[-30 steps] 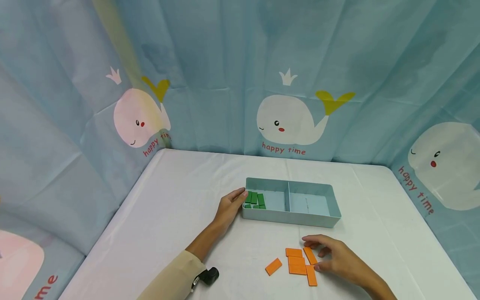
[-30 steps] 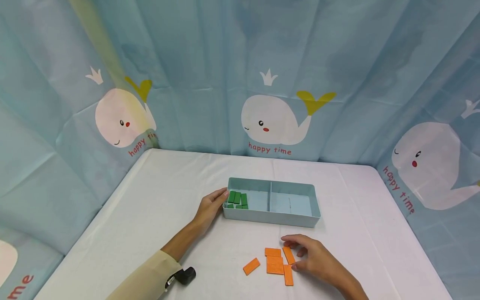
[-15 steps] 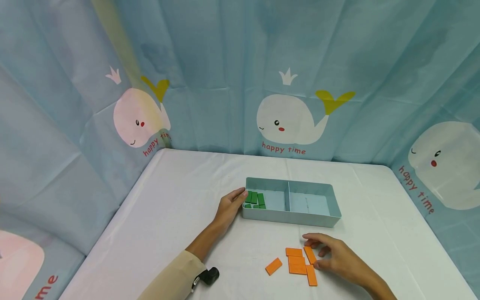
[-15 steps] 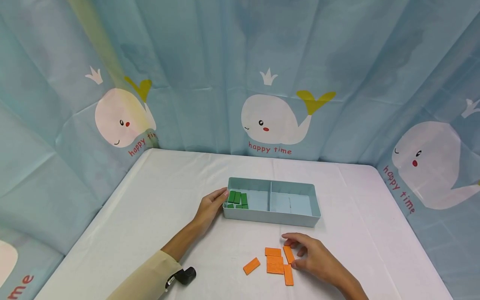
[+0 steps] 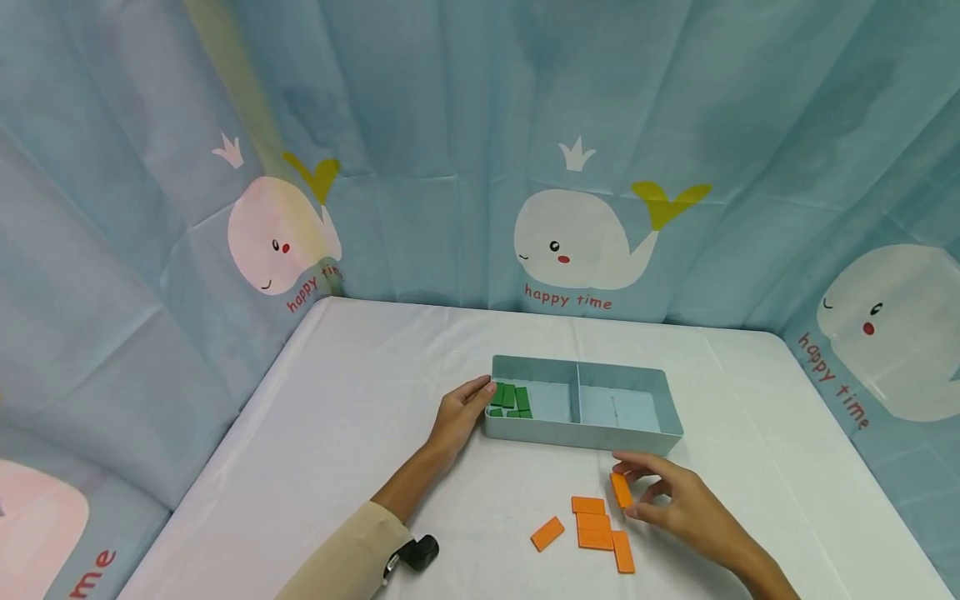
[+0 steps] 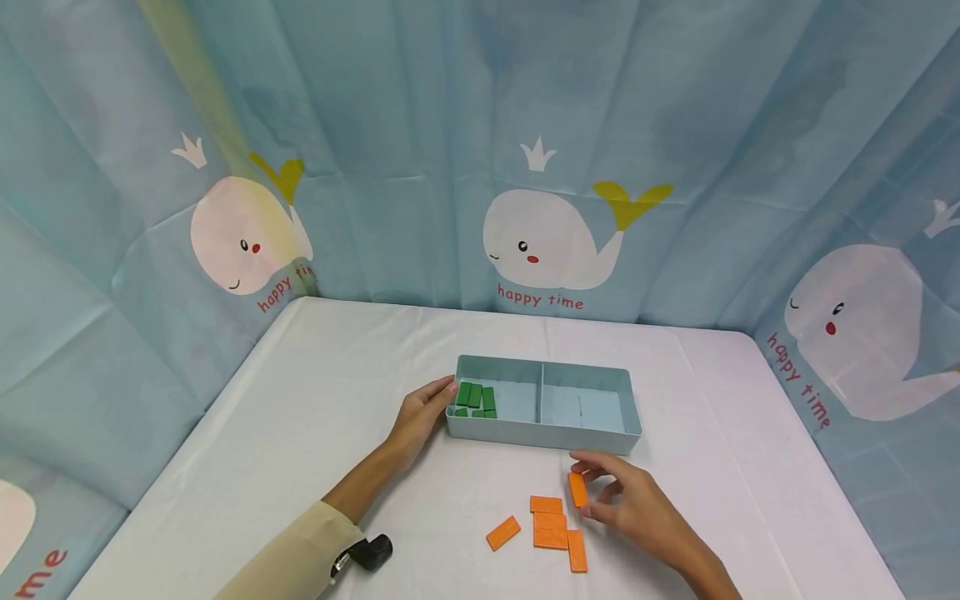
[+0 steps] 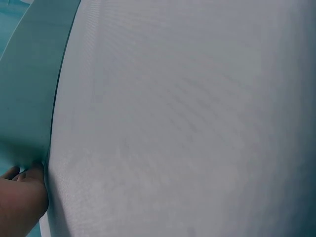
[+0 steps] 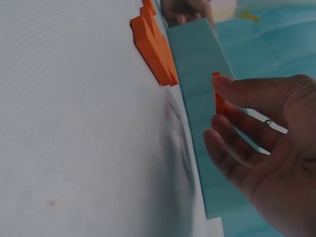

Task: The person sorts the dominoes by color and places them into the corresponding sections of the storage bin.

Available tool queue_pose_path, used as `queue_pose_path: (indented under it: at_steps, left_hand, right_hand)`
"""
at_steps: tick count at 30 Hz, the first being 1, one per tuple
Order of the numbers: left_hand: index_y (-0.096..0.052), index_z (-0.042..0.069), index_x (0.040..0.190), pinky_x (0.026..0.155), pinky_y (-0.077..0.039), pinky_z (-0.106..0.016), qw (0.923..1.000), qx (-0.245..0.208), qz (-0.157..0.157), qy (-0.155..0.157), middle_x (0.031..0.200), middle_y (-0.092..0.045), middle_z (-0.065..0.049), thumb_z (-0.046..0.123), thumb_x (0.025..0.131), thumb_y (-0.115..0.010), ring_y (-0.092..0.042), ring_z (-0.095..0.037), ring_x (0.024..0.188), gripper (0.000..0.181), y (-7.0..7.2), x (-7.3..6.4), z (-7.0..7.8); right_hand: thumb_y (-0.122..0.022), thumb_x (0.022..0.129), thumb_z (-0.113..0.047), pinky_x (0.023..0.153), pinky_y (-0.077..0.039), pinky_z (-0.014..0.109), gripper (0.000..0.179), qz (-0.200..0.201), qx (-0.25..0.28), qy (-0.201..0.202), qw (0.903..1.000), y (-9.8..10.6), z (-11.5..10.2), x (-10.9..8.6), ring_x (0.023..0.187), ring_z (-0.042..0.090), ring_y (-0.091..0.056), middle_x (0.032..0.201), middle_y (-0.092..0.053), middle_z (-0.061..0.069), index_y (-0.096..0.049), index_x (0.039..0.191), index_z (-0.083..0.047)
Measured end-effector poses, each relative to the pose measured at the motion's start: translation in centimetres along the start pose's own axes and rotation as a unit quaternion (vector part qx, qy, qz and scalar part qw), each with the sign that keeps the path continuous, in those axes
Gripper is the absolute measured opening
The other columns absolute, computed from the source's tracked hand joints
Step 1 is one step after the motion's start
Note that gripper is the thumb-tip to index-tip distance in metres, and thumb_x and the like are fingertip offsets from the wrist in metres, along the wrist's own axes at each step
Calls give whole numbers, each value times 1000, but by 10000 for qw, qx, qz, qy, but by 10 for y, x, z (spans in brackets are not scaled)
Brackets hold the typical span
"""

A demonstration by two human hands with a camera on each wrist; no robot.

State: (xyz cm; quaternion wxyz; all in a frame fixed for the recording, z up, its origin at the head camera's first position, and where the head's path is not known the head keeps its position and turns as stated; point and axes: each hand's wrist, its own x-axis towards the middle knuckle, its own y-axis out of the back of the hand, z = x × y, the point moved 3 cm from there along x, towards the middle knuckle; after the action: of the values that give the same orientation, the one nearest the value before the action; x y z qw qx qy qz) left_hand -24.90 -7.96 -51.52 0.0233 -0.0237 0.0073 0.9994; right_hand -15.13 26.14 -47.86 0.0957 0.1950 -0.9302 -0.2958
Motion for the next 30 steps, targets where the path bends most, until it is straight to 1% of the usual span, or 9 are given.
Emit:
queue_pose_path:
  at_steps: [3, 7, 10, 14, 17, 22, 30]
  left_hand:
    - [-54, 4, 155, 124, -40, -44, 10000, 6, -2, 12, 155, -58, -13, 44, 106, -67, -50, -26, 149, 65, 0, 0, 0]
    - [-53, 3, 155, 125, -40, -44, 10000, -13, -23, -6, 155, -58, -13, 44, 106, -66, -50, -27, 149, 66, 0, 0, -1]
    - [-52, 2, 155, 124, -40, -45, 10000, -14, -30, -33, 155, -58, -13, 44, 106, -66, -50, -27, 149, 66, 0, 0, 0]
    - [-52, 2, 155, 125, -40, -45, 10000, 3, -37, -55, 156, -57, -14, 43, 106, -66, -49, -27, 149, 66, 0, 0, -1]
    - [-52, 2, 155, 124, -40, -45, 10000, -6, -35, -58, 156, -57, -14, 43, 106, -66, -49, -27, 149, 65, 0, 1, -1]
    - [-52, 1, 155, 124, -40, -45, 10000, -14, -13, -70, 154, -58, -15, 43, 106, -66, -51, -27, 148, 65, 0, 1, -2]
    - [-53, 2, 155, 124, -40, -44, 10000, -56, -18, -34, 154, -58, -14, 43, 106, -66, -51, -26, 148, 65, 0, 0, -1]
  right_hand:
    - [-89, 87, -15, 80, -62, 26, 64, 199, 12, 28, 9998, 2, -3, 2, 108, 7, -66, 126, -73, -1, -62, 145, -8]
    - [-88, 87, -11, 80, -63, 26, 62, 423, -94, 232, 9988, 6, -7, 5, 110, 7, -66, 126, -73, -4, -63, 144, -8]
    - [-88, 88, -10, 81, -63, 26, 62, 639, -182, 391, 9970, 10, -12, 7, 111, 7, -66, 126, -73, -3, -62, 145, -8]
    - [-86, 89, -5, 81, -63, 26, 64, 961, -134, 558, 9937, 14, -17, 11, 113, 6, -65, 129, -72, 1, -61, 147, -13]
    - [-85, 89, -2, 81, -63, 25, 66, 1125, -123, 681, 9912, 18, -19, 14, 113, 6, -64, 131, -71, 5, -59, 149, -15]
    - [-84, 90, -2, 83, -62, 20, 67, 1240, -214, 771, 9891, 23, -21, 20, 114, 5, -63, 131, -71, 6, -58, 150, -15]
    - [-82, 92, -3, 87, -58, 15, 65, 1316, -156, 841, 9876, 27, -20, 33, 118, 3, -62, 132, -71, 9, -57, 151, -14]
